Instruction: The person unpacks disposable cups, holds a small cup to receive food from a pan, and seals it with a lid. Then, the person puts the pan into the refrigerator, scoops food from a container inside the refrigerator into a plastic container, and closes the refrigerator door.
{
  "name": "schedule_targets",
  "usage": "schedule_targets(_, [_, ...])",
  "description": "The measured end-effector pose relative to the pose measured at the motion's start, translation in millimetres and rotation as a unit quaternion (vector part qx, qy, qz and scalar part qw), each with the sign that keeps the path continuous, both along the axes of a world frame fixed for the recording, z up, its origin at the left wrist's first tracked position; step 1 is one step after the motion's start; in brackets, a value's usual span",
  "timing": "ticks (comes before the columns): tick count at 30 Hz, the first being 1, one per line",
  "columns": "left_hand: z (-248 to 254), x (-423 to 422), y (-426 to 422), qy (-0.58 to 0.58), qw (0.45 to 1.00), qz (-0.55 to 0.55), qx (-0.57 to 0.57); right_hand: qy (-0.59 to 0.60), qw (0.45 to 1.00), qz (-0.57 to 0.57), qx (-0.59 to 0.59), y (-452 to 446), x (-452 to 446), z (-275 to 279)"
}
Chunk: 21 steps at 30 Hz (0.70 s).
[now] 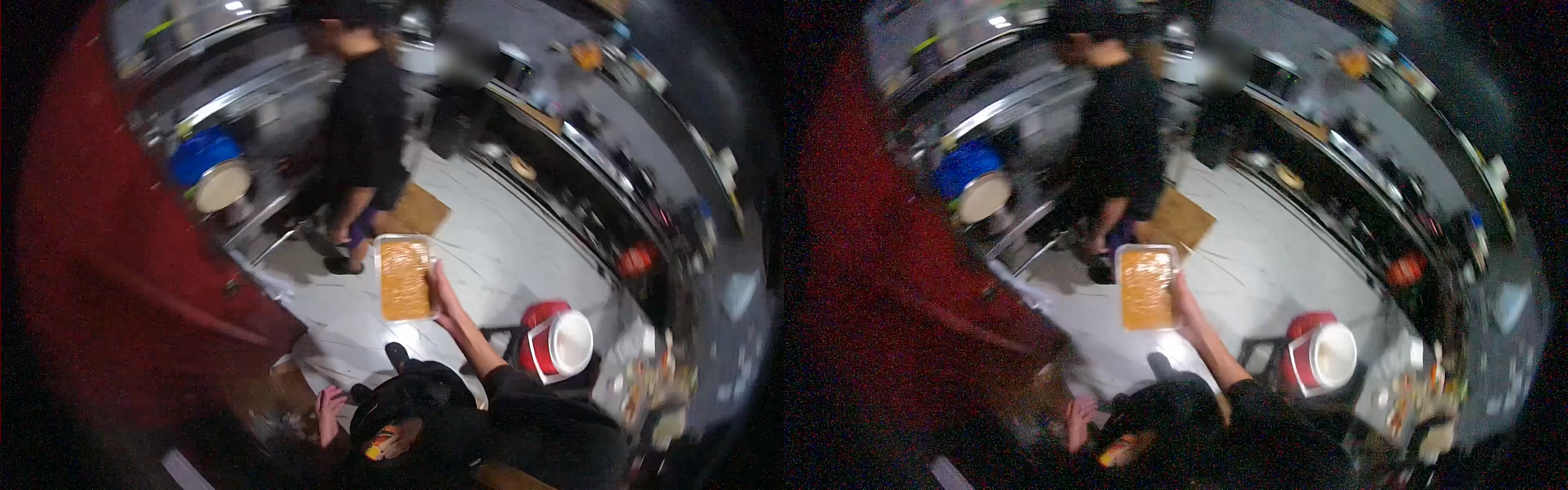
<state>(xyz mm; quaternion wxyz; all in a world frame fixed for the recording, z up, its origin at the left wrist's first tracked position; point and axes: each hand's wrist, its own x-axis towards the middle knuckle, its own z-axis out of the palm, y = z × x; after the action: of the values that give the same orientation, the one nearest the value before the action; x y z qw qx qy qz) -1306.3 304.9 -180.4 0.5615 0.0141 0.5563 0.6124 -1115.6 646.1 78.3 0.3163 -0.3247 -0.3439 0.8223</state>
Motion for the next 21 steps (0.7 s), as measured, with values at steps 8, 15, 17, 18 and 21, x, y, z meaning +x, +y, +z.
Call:
schedule_targets(8, [128.0,104.0,141.7,-0.452,0.874,-0.105,0.143,-0.116,0.99,-0.079,-0.027,-151.7,72.1,-86.9])
schedule_targets(15, [114.4,193.8,99.2,-0.27,0.911,-0.266,0.16,-0.328,0.936,-0.065,0.106,-219.1,178.9,-43.7])
schedule_targets(17, [116.1,215.4,92.9,-0.257,0.871,-0.35,0.231,-0.404,0.874,-0.175,0.203,-237.2,220.8,-69.3])
schedule_targets(18, [141.5,228.1,88.8,-0.332,0.843,-0.365,0.215,-0.442,0.832,-0.228,0.247,-246.3,247.2,-85.4])
schedule_targets(21, [144.5,274.6,95.0,-0.436,0.821,-0.347,0.124,-0.403,0.832,-0.326,0.197,-284.0,348.8,-108.0])
